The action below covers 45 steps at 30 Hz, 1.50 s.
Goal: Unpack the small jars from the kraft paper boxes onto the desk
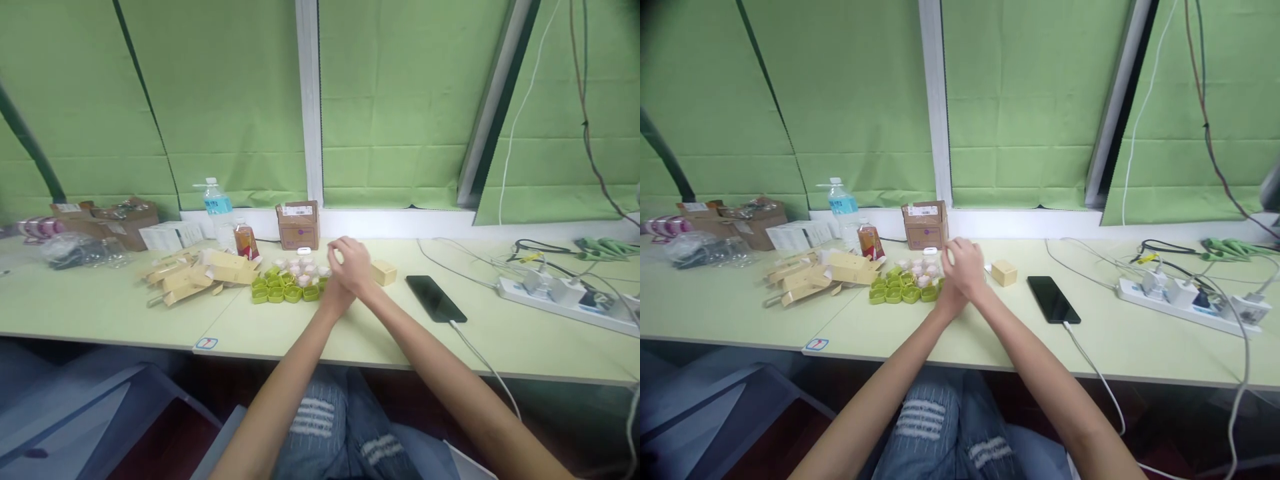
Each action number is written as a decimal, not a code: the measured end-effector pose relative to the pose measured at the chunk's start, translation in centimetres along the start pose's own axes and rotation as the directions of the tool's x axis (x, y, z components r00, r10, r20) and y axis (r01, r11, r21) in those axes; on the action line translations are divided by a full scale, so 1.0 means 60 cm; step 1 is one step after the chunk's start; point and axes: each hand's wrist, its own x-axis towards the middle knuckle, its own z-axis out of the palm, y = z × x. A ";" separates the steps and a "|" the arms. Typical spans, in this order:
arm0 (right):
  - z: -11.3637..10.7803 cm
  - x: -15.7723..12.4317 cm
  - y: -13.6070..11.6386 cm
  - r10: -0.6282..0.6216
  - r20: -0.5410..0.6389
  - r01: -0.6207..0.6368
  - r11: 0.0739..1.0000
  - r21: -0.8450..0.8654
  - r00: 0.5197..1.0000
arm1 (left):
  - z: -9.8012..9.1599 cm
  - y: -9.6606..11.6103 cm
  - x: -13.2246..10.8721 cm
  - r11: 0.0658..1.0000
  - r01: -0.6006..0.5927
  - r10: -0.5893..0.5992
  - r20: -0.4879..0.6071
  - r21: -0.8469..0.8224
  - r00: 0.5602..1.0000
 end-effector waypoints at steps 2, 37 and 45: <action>-0.028 -0.018 0.060 0.042 -0.045 -0.044 0.998 -0.051 0.998 | -0.014 0.009 -0.012 0.996 0.036 -0.037 0.007 0.085 0.999; -0.043 -0.086 0.129 -0.268 -0.029 0.270 0.957 0.103 0.963 | -0.025 0.048 -0.027 0.962 -0.256 0.258 -0.007 0.092 0.966; -0.036 -0.094 0.128 -0.337 -0.140 0.344 0.938 0.030 0.931 | -0.025 0.048 -0.029 0.961 -0.143 0.131 -0.065 -0.238 0.989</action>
